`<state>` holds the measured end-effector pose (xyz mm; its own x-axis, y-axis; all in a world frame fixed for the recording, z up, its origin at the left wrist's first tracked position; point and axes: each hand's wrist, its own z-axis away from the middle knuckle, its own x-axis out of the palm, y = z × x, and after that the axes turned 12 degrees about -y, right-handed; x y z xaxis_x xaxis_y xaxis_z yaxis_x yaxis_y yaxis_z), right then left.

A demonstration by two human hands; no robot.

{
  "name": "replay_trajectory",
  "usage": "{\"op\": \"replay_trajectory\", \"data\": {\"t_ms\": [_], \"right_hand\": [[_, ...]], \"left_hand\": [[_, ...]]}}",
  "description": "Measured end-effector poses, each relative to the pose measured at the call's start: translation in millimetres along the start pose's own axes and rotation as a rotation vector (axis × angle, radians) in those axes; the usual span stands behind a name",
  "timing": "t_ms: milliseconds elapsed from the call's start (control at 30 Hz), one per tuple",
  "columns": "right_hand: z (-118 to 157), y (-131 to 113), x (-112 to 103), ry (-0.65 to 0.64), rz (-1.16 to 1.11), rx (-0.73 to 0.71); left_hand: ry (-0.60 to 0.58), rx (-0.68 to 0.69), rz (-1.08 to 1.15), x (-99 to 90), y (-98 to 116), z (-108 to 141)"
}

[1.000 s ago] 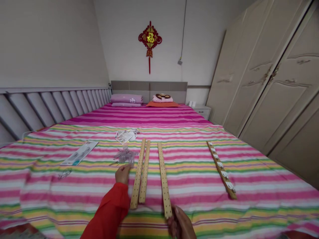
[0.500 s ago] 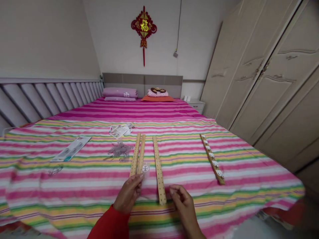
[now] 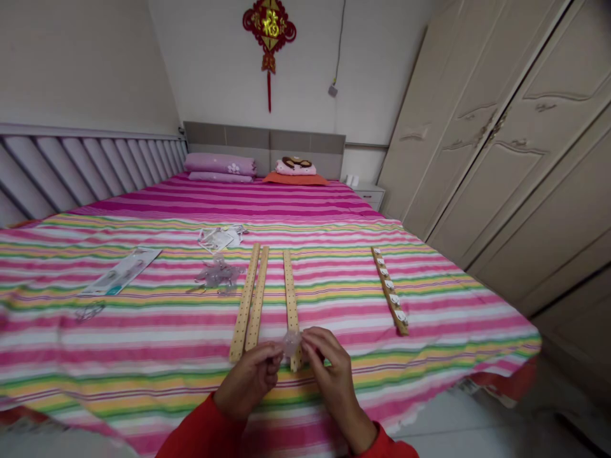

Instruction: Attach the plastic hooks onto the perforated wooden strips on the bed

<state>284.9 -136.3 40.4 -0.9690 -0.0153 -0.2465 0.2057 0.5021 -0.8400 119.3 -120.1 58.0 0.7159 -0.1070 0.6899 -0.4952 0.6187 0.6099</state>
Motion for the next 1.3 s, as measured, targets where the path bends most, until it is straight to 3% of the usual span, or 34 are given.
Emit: {"op": "replay_trajectory", "data": {"t_ms": [167, 267, 433, 533, 633, 1067, 1167, 1300], "right_hand": [[4, 2, 0, -0.015, -0.016, 0.023], [6, 6, 3, -0.007, -0.094, 0.122], [5, 13, 10, 0.063, -0.407, 0.391], [4, 16, 13, 0.092, -0.555, 0.483], [3, 19, 16, 0.148, -0.639, 0.546], [12, 37, 20, 0.323, -0.713, 0.714], [13, 38, 20, 0.339, -0.727, 0.726], [12, 39, 21, 0.322, -0.735, 0.740]], "left_hand": [[-0.078, -0.088, 0.113, -2.1, -1, -2], [-0.083, -0.075, 0.096, -0.2, -1, -2], [0.083, 0.102, -0.194, -1.3, -3, -4], [0.145, 0.242, -0.447, -5.4, -4, -7], [0.168, 0.284, -0.637, -7.6, -5, -12], [0.259, 0.356, -0.827, -22.9, -26, -30], [0.245, 0.314, -0.807, -29.3, -32, -33], [0.205, 0.149, -0.624, -36.0, -37, -42]]}}
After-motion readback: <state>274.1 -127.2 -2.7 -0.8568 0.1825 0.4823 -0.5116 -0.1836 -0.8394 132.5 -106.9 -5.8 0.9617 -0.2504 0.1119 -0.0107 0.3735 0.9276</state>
